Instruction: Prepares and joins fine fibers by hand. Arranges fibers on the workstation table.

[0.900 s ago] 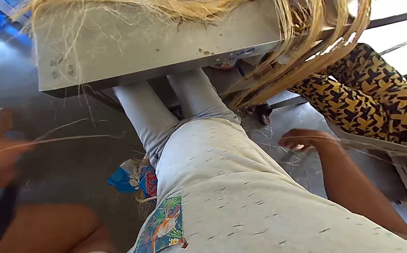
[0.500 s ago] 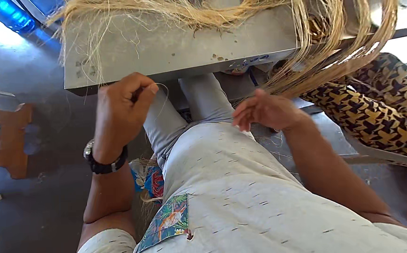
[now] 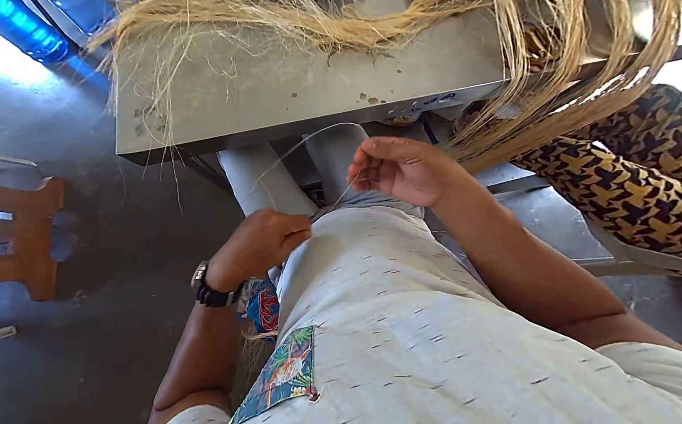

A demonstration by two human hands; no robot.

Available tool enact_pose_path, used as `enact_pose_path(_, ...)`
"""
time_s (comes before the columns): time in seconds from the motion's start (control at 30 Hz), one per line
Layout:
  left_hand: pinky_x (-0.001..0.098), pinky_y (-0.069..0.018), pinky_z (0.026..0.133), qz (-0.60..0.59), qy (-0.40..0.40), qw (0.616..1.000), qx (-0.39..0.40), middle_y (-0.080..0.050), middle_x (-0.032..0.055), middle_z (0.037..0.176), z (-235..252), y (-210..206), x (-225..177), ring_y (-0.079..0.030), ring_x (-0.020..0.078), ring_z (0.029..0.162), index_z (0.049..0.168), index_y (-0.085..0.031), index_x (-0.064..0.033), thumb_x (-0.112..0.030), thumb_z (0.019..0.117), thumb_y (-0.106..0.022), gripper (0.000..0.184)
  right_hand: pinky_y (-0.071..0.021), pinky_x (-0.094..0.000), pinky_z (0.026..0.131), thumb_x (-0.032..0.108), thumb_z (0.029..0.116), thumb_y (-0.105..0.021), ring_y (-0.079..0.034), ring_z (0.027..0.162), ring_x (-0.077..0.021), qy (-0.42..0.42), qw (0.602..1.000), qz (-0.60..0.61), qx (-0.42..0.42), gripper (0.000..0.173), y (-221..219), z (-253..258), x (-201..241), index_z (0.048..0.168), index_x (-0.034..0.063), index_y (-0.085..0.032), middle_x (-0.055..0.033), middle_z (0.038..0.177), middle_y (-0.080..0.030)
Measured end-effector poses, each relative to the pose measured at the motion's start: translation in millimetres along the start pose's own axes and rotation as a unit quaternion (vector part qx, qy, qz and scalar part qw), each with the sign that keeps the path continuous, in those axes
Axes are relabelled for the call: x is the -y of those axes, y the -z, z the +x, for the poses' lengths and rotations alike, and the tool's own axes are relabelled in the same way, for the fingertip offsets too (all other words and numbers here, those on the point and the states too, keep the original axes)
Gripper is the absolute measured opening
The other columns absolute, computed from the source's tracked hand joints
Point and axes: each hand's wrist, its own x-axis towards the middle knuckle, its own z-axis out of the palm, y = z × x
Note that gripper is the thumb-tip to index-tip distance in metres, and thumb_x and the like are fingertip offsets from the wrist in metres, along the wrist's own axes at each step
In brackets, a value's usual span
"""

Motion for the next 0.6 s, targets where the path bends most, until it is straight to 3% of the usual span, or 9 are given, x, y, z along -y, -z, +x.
enact_pose_path(0.13, 0.0585, -0.0529, 0.075, -0.053, 0.222, 0.969, 0.099, -0.069, 0.0139, 0.083, -70.3, -2.2, 76.1, -0.066, 0.0293, 0.078, 0.099, -0.074, -0.0043, -0.028, 0.1046, -0.057, 0.030, -0.0603, -0.0294, 0.080, 0.027, 0.1092, -0.039, -0.071, 0.087, -0.0116, 0.084, 0.993, -0.053, -0.063, 0.035, 45.0, -29.2, 21.9, 0.100, 0.0144, -0.071, -0.0015, 0.095, -0.074)
enact_pose_path(0.23, 0.0492, -0.0508, 0.068, -0.083, 0.375, 0.911, 0.152, -0.065, 0.0112, 0.077, -116.8, -3.5, 115.2, -0.059, 0.0229, 0.067, 0.104, -0.074, -0.0050, -0.026, 0.1052, -0.057, 0.027, -0.0605, -0.0244, 0.070, 0.022, 0.1108, -0.036, -0.071, 0.077, -0.0097, 0.121, 0.984, -0.073, -0.110, 0.038, 70.0, -50.3, 33.4, 0.099, 0.0122, -0.070, -0.0034, 0.092, -0.074)
enact_pose_path(0.3, 0.0402, -0.0483, 0.064, -0.099, 0.434, 0.880, 0.167, -0.062, 0.0079, 0.074, -133.4, -7.0, 129.8, -0.053, 0.0164, 0.061, 0.107, -0.073, -0.0045, -0.022, 0.1066, -0.056, 0.025, -0.0599, -0.0234, 0.067, 0.022, 0.1116, -0.034, -0.070, 0.075, -0.0097, 0.132, 0.979, -0.071, -0.135, 0.039, 82.2, -58.6, 36.1, 0.099, 0.0109, -0.070, -0.0044, 0.092, -0.074)
enact_pose_path(0.43, 0.0266, -0.0442, 0.054, -0.139, 0.483, 0.847, 0.172, -0.059, 0.0029, 0.068, -140.2, -20.1, 144.6, -0.049, 0.0089, 0.053, 0.110, -0.072, -0.0023, -0.016, 0.1074, -0.054, 0.023, -0.0586, -0.0227, 0.063, 0.020, 0.1110, -0.037, -0.070, 0.072, -0.0092, 0.139, 0.971, -0.089, -0.171, 0.036, 86.5, -62.9, 40.2, 0.099, 0.0101, -0.070, -0.0043, 0.091, -0.075)
enact_pose_path(0.6, 0.0253, -0.0459, 0.050, -0.139, 0.530, 0.812, 0.199, -0.060, 0.0033, 0.064, -146.1, -32.7, 157.2, -0.051, 0.0096, 0.049, 0.109, -0.071, -0.0010, -0.016, 0.1078, -0.054, 0.023, -0.0587, -0.0238, 0.063, 0.019, 0.1111, -0.040, -0.070, 0.070, -0.0105, 0.153, 0.973, -0.092, -0.144, 0.032, 81.4, -52.6, 39.9, 0.100, 0.0074, -0.068, -0.0062, 0.092, -0.075)
